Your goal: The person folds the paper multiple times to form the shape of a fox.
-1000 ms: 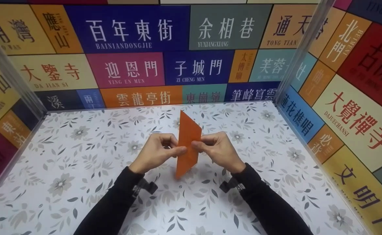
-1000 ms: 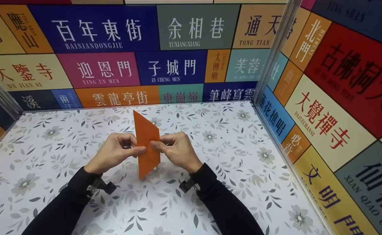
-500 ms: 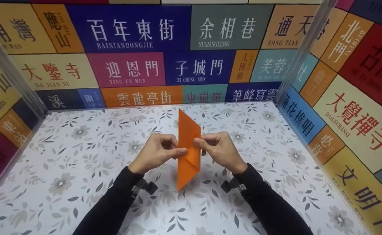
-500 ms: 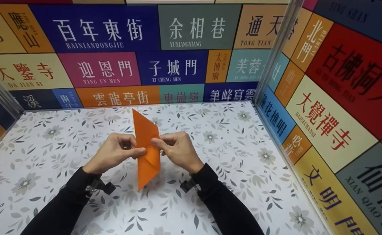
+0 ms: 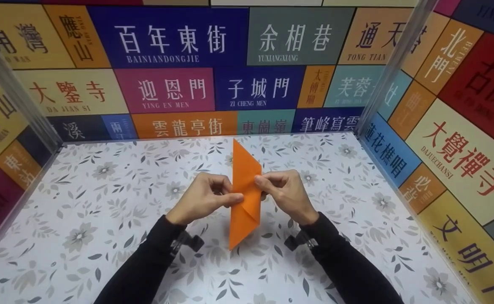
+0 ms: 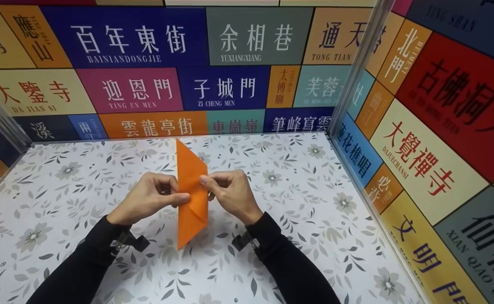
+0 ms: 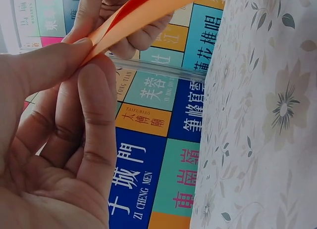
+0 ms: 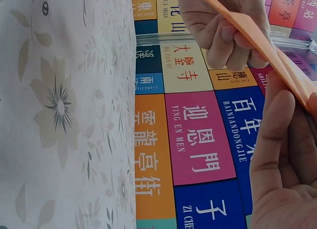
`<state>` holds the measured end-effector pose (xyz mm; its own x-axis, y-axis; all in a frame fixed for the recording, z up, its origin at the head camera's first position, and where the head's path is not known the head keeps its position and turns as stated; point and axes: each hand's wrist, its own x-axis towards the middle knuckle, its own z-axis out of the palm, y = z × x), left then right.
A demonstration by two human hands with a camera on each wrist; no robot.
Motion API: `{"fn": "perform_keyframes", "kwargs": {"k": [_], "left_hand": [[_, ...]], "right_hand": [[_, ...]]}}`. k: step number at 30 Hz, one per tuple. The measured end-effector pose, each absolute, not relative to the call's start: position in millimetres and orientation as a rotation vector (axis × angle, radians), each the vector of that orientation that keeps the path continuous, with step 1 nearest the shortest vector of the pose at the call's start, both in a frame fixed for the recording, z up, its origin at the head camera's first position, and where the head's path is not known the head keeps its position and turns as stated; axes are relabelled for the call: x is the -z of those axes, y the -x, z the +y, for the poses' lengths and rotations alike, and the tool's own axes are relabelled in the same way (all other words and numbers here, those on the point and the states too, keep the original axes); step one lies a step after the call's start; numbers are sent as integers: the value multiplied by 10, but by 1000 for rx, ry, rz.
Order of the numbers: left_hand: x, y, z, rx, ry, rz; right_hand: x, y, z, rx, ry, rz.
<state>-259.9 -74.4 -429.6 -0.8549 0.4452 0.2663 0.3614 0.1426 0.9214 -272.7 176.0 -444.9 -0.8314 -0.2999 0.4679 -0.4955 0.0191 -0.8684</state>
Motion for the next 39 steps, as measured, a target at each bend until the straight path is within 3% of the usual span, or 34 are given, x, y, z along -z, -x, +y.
{"fn": "perform_keyframes", "kwargs": {"k": [24,39], "left_hand": [[4258,2569,-773,-1757,-788,2352],[4450,2718,-810,-1916,-810,2282]], "right_hand": [[4440,2760,1776,-1934,-781,-2033],[4432,2706,1702,-1890,-933,-2174]]}}
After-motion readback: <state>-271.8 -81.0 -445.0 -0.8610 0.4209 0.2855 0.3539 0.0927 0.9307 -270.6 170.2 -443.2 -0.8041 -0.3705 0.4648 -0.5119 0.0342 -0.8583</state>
